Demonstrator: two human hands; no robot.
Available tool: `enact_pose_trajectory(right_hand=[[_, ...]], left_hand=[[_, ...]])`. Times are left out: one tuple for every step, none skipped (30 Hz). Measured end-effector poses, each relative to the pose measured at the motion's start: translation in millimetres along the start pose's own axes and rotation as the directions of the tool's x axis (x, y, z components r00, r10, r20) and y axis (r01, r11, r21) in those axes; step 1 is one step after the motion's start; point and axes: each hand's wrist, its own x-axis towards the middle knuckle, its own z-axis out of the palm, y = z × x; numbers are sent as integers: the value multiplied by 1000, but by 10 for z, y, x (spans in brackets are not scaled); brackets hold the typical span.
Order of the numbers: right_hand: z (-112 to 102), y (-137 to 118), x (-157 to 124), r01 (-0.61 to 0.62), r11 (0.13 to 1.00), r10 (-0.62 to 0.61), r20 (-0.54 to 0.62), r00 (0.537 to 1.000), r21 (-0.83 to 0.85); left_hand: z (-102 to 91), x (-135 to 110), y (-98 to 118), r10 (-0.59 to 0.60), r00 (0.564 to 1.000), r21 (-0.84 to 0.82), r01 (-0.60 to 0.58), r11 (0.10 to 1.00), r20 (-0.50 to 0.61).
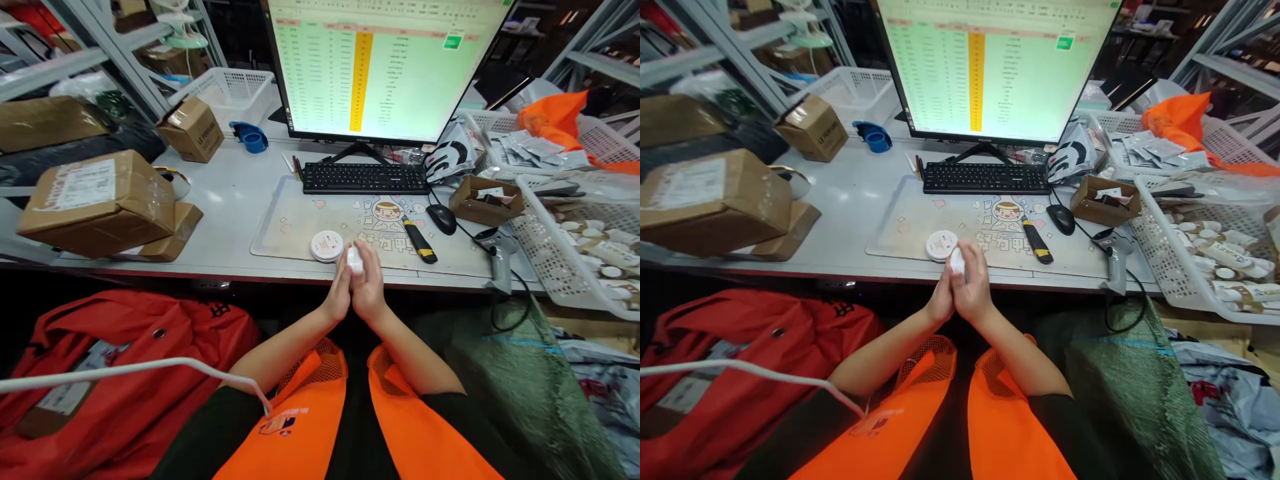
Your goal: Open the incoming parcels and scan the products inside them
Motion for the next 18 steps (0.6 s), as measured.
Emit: enact_pose_trajectory(right_hand=[[21,-9,-11,46,997,-45,18,999,-55],[21,-20,-21,88,991,-84,44,995,-100],[11,-34,-32,117,983,-108,69,992,-141],[-2,-51,-43,135,973,-119,98,988,-186],[-16,-67,-51,151,961,-123,133,984,-233],[-37,-79,-55,174,946,-130,171,977,-274],[-69,-82,-50,215,930,-151,220,964,-300],[-119,-71,-32,282,912,-194,294,936,-298],[-194,-42,2,374,891,-259,388,885,-258],[-292,6,55,468,864,-335,481,810,-186],[-413,70,123,533,838,-393,551,736,-114],[-547,146,203,560,825,-419,587,693,-74],[-684,223,285,549,832,-407,588,699,-78],[-811,291,360,497,861,-357,564,744,-110],[-914,339,418,408,903,-284,521,805,-138],[-983,358,448,308,942,-211,478,853,-133],[-1010,343,446,223,970,-157,455,877,-96],[-993,295,411,165,985,-126,451,884,-47]], left_hand=[[-21,-34,-10,18,1000,17,-18,1000,0],[-40,-57,-7,31,1000,25,-31,999,0],[-52,-72,5,33,999,18,-33,999,-5],[-53,-83,22,14,1000,-19,-15,1000,-20],[-42,-92,43,-12,999,-73,9,997,-41],[-23,-102,67,-36,998,-126,28,992,-59],[1,-114,94,-65,996,-180,52,982,-66],[24,-130,123,-110,993,-233,95,968,-52],[43,-151,155,-172,985,-278,158,948,-24],[54,-175,189,-241,971,-311,230,922,3],[58,-201,224,-313,950,-334,300,893,16],[56,-228,258,-386,923,-355,365,861,14],[54,-253,288,-449,894,-366,418,832,1],[54,-274,312,-490,871,-368,449,814,-21],[60,-288,327,-509,860,-369,460,808,-43],[76,-293,331,-505,861,-372,449,813,-65],[101,-288,325,-479,873,-378,417,827,-86],[133,-273,308,-433,895,-385,364,848,-106]])
